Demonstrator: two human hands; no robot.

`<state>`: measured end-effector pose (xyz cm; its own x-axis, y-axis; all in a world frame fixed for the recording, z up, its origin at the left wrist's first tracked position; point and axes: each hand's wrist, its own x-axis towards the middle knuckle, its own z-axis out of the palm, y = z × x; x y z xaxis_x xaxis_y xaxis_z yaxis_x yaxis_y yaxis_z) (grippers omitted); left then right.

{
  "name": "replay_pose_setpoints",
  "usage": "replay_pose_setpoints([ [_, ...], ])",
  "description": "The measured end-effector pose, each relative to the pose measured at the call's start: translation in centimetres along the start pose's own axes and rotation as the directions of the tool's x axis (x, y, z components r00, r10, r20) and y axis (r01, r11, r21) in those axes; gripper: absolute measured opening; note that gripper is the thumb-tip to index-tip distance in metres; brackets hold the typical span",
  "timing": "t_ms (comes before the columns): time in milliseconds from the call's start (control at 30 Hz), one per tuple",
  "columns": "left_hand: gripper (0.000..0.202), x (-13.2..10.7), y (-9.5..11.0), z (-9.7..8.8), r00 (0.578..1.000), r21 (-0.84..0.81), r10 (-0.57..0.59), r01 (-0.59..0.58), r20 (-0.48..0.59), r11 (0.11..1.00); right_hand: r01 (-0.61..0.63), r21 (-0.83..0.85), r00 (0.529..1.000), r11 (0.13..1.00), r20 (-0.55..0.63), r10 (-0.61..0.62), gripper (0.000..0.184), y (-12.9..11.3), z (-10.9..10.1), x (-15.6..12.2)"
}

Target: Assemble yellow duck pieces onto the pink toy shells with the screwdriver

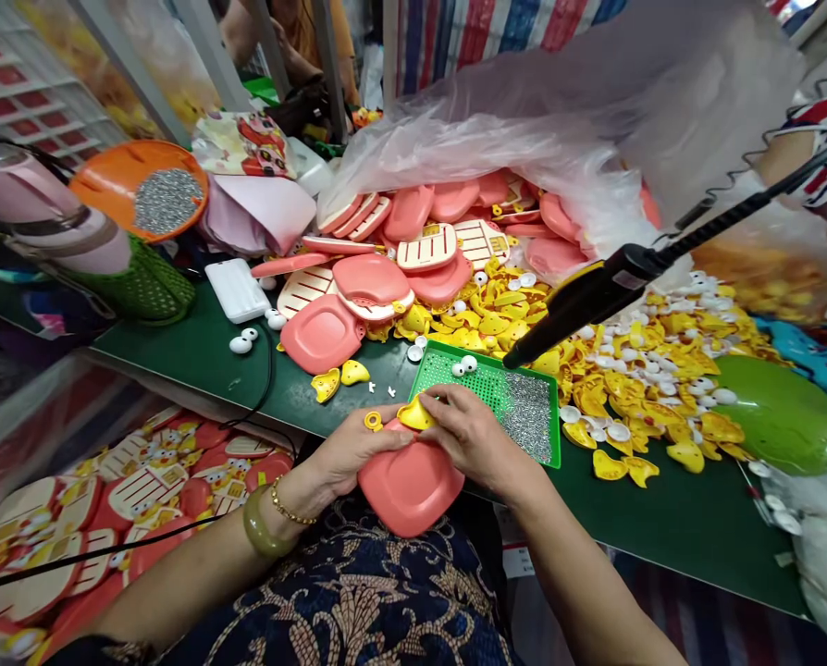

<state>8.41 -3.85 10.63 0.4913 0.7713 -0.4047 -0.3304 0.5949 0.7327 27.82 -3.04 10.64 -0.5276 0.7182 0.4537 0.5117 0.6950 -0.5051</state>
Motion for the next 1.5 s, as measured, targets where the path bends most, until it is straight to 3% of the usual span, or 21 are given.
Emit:
replay_pose_setpoints([
  [200,0.04,-0.3,0.5,0.6,0.998,0.142,0.06,-0.061,0.016,0.988,0.041,-0.037,0.997,0.998,-0.06,-0.043,0.043,0.6,0.4,-0.6],
  [433,0.038,-0.5,0.6,0.8,0.995,0.214,0.099,-0.102,0.026,0.971,-0.031,0.034,0.98,0.999,-0.195,0.037,0.048,0.1,1.6,-1.3],
  [633,0.043,-0.5,0.7,0.9,0.998,0.154,0.052,-0.057,0.032,0.986,-0.045,0.022,0.955,0.999,-0.293,0.05,0.059,-0.3,2.2,-1.8],
  [867,0.039,-0.5,1.0,1.4,0.996,0.214,0.084,-0.086,0.019,0.973,0.041,-0.073,0.972,0.997,-0.23,-0.057,0.064,0.4,1.5,-2.1],
  [1133,0.038,-0.6,0.7,1.4,0.994,0.273,0.102,-0.106,0.031,0.956,0.023,-0.065,0.967,0.998,-0.251,-0.039,0.065,0.4,1.9,-2.4],
  [1267,0.033,-0.4,0.4,1.2,0.985,0.34,0.169,-0.169,0.028,0.925,-0.032,-0.013,0.965,0.999,-0.261,0.028,0.054,0.5,2.0,-2.5],
  [1367,0.03,-0.4,0.3,1.0,0.985,0.401,0.169,-0.144,-0.027,0.905,-0.133,0.123,0.948,0.983,-0.274,0.163,0.039,0.1,2.2,-2.6],
  [1433,0.03,-0.5,0.3,1.0,0.984,0.443,0.169,-0.126,-0.06,0.888,-0.239,0.333,0.917,0.912,-0.232,0.325,0.039,-0.3,2.3,-2.5],
  [1500,0.031,-0.8,0.4,1.0,0.976,0.493,0.206,-0.148,-0.065,0.857,-0.332,0.541,0.883,0.773,-0.11,0.457,0.04,-0.8,2.2,-2.4],
])
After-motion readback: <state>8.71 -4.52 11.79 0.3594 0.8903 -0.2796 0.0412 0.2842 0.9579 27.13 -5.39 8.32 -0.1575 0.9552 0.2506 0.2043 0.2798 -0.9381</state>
